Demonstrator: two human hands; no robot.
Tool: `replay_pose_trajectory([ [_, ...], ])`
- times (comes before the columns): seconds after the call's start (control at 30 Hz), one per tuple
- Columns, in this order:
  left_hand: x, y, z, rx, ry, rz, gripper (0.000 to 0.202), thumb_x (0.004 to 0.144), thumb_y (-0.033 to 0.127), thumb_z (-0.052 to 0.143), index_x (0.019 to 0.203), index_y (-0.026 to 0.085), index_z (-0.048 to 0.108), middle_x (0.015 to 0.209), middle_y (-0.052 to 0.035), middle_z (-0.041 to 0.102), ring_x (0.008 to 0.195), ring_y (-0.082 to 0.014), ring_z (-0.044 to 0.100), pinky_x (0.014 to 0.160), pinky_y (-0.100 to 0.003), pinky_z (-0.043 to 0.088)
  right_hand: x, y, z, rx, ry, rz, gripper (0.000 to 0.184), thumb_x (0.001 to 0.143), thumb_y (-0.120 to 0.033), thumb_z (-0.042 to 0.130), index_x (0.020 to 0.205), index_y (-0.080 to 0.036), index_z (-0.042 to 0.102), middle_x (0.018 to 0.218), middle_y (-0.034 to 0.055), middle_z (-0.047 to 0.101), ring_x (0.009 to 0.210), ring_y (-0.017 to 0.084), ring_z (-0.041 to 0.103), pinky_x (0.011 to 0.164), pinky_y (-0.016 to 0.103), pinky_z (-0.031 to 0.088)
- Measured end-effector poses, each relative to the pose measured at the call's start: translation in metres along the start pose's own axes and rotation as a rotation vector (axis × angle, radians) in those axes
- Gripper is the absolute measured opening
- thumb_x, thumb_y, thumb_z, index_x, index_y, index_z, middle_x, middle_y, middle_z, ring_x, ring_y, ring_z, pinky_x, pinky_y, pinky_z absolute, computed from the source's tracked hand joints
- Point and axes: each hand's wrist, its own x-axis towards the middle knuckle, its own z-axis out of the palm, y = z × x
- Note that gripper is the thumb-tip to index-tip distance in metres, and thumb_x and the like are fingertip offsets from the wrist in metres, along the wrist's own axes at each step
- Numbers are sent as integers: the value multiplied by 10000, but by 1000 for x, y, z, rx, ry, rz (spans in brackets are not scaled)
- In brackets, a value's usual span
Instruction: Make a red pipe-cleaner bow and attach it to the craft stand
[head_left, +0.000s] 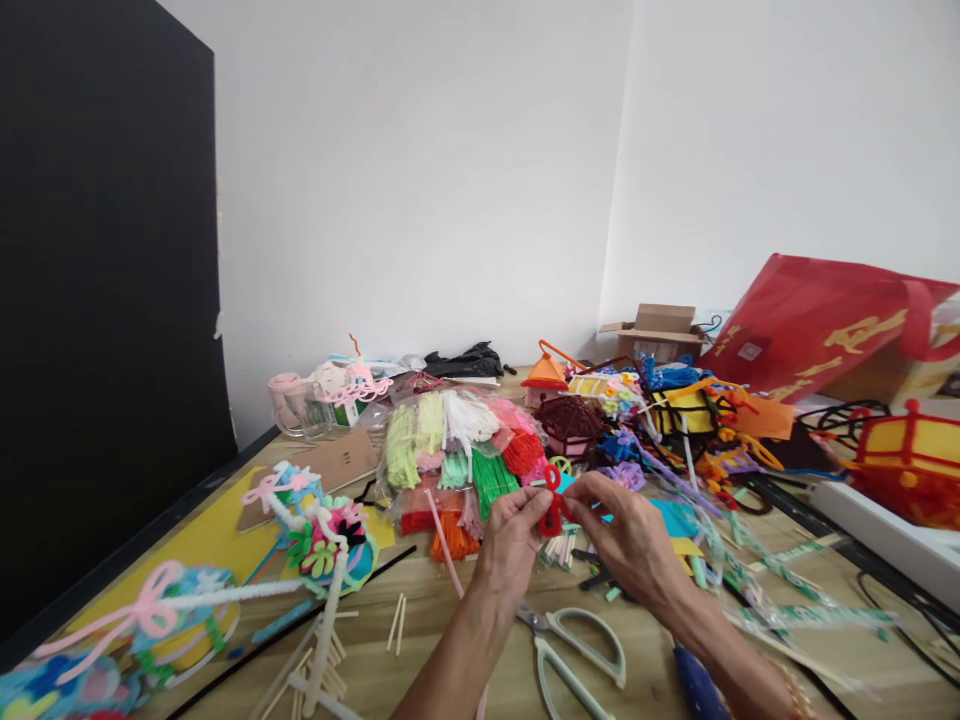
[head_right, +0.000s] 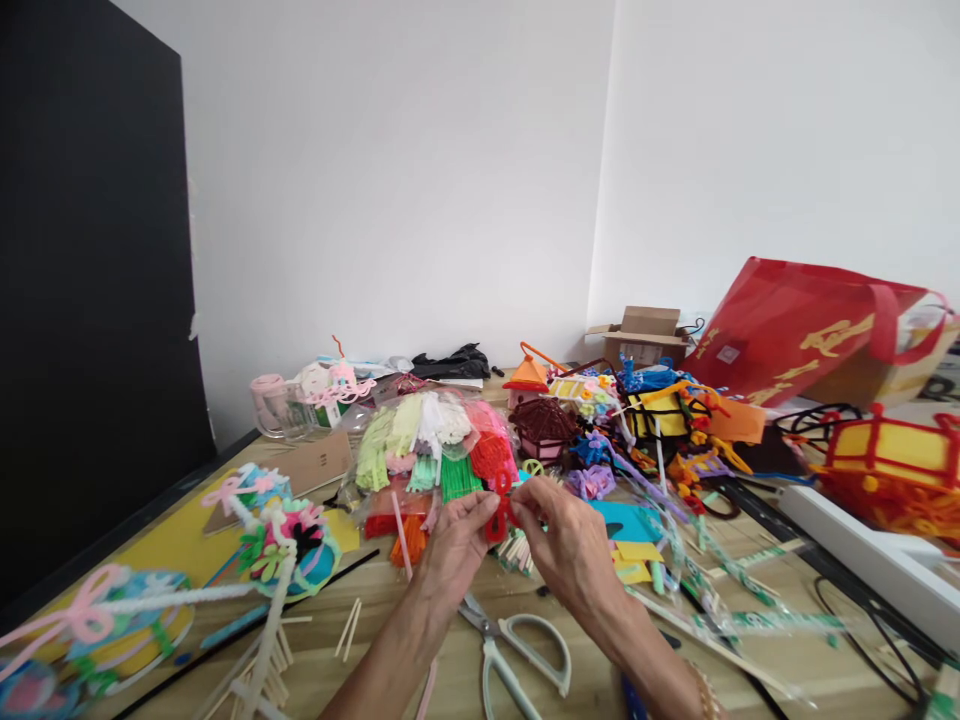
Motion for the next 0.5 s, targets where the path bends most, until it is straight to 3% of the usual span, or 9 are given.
replay_pose_trajectory([
  [0.23,-2,5,-1,91,14,23,266,575,332,800,628,104,673,554,12,557,509,-68,444,527,-205,344,2,-1,-3,-33,27,-185,154,902,-236,472,869,-226,621,931,66,624,772,184,604,672,282,470],
  [0.5,-5,8,-4,241,-36,27,303,630,400,754,636,113,654,543,19,538,513,-80,434,528,-209,323,4,6,-7,-135,-22,-353,226,941,-228,422,913,-220,646,879,68,648,742,166,605,614,246,449],
])
